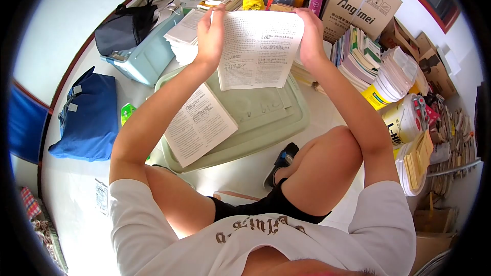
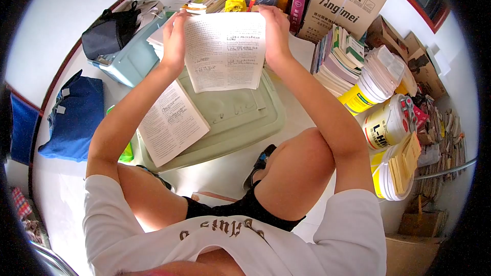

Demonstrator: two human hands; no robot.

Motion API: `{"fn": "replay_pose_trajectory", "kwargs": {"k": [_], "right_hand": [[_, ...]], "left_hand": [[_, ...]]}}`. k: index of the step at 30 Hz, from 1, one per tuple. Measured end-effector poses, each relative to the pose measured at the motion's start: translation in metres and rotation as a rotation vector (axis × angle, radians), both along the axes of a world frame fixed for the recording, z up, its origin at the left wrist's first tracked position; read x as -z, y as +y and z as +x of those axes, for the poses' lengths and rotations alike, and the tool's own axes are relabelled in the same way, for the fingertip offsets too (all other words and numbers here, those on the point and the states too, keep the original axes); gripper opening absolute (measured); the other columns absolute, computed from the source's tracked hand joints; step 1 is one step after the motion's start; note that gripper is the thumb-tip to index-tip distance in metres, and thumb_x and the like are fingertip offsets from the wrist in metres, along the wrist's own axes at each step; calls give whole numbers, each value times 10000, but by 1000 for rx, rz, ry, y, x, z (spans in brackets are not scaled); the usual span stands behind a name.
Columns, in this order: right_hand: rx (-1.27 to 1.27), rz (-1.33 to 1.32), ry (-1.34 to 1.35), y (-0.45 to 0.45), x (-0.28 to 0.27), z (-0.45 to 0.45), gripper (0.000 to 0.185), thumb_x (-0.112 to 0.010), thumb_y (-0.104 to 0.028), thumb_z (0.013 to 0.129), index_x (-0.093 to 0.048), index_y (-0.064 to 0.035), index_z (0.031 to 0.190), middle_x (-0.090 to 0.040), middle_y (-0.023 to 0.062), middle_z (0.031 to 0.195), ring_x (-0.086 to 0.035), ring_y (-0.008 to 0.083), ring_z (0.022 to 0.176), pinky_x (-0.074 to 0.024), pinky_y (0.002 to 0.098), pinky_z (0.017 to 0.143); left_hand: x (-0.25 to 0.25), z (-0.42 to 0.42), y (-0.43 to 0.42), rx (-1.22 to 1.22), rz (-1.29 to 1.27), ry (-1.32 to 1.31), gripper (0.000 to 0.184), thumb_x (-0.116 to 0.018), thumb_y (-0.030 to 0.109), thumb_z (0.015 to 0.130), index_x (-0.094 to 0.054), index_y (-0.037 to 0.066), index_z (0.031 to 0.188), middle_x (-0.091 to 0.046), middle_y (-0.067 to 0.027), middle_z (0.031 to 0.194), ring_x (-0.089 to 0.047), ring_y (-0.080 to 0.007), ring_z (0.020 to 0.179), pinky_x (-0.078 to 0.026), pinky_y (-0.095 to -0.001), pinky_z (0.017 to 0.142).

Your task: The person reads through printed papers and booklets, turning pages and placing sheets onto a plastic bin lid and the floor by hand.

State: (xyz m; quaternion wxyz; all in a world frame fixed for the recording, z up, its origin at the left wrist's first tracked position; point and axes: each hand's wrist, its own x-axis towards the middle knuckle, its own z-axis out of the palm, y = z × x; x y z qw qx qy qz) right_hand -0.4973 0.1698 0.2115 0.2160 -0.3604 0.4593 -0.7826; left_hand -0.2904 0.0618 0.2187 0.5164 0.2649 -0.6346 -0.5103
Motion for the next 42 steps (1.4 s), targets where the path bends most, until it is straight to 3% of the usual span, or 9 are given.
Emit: {"fn": "replay_pose_trajectory", "kwargs": {"k": [11,14,17,19,23,26,28,34,42], "right_hand": [[-7,-16,13,5,1,0,208,-539,-173,982,-673,-21,1030,-694,75,1001,-650,175,968,-501,327,891],[-10,-10,13,5,1,1,210,-530,-170,987,-672,-23,1037,-692,75,1001,-651,177,971,-499,325,901],[-22,-35,14,5,4,2,209,-519,-157,988,-670,-24,1042,-689,74,1006,-650,176,983,-497,320,907],[-19,-26,44,4,6,0,253,-527,-237,1029,-660,-26,1078,-689,78,1032,-649,176,1003,-497,319,903],[-94,-6,18,1,16,-14,256,-655,-253,999,-642,-30,1124,-680,74,1059,-645,165,964,-509,319,881],[-154,-42,119,11,24,-6,321,-753,-211,947,-640,-27,1184,-697,81,1124,-655,172,1031,-508,328,926],[-239,162,181,16,33,-14,411,-805,-141,892,-634,-15,1244,-701,95,1194,-656,181,1102,-507,331,964],[-372,292,205,11,80,-15,432,-782,-81,900,-628,-4,1297,-692,96,1258,-649,191,1141,-508,345,996],[-421,253,160,12,66,-11,428,-748,-5,904,-629,-27,1315,-682,76,1284,-636,186,1166,-507,357,1008]], "left_hand": [[1,-1,0,-34,-2,31,632,-482,496,1056,-615,-69,1306,-660,-156,1242,-553,-223,1170,-384,-338,1071],[-1,0,4,-6,43,15,684,-510,545,1041,-619,-87,1277,-658,-165,1251,-549,-214,1191,-399,-347,1063],[7,-1,4,-99,-58,16,690,-621,560,997,-634,-94,1217,-684,-159,1197,-597,-192,1138,-458,-331,997],[15,1,1,71,-72,52,649,-760,491,934,-632,-90,1191,-712,-146,1132,-644,-169,1055,-510,-307,918],[31,4,-6,153,-72,25,586,-827,379,902,-625,-75,1213,-727,-124,1094,-675,-161,994,-538,-294,894],[45,6,-9,194,-45,16,575,-846,342,887,-619,-65,1225,-726,-131,1121,-680,-166,1024,-552,-316,916],[56,8,-9,218,-48,-22,564,-863,323,867,-627,-40,1229,-727,-127,1146,-692,-177,1029,-560,-322,923],[89,18,-7,196,94,-298,562,-870,252,854,-615,-1,1286,-728,-124,1180,-703,-196,1043,-566,-330,917],[94,16,-6,210,49,-148,453,-853,203,864,-668,-5,1222,-745,-116,1129,-716,-185,994,-578,-320,853]]}}
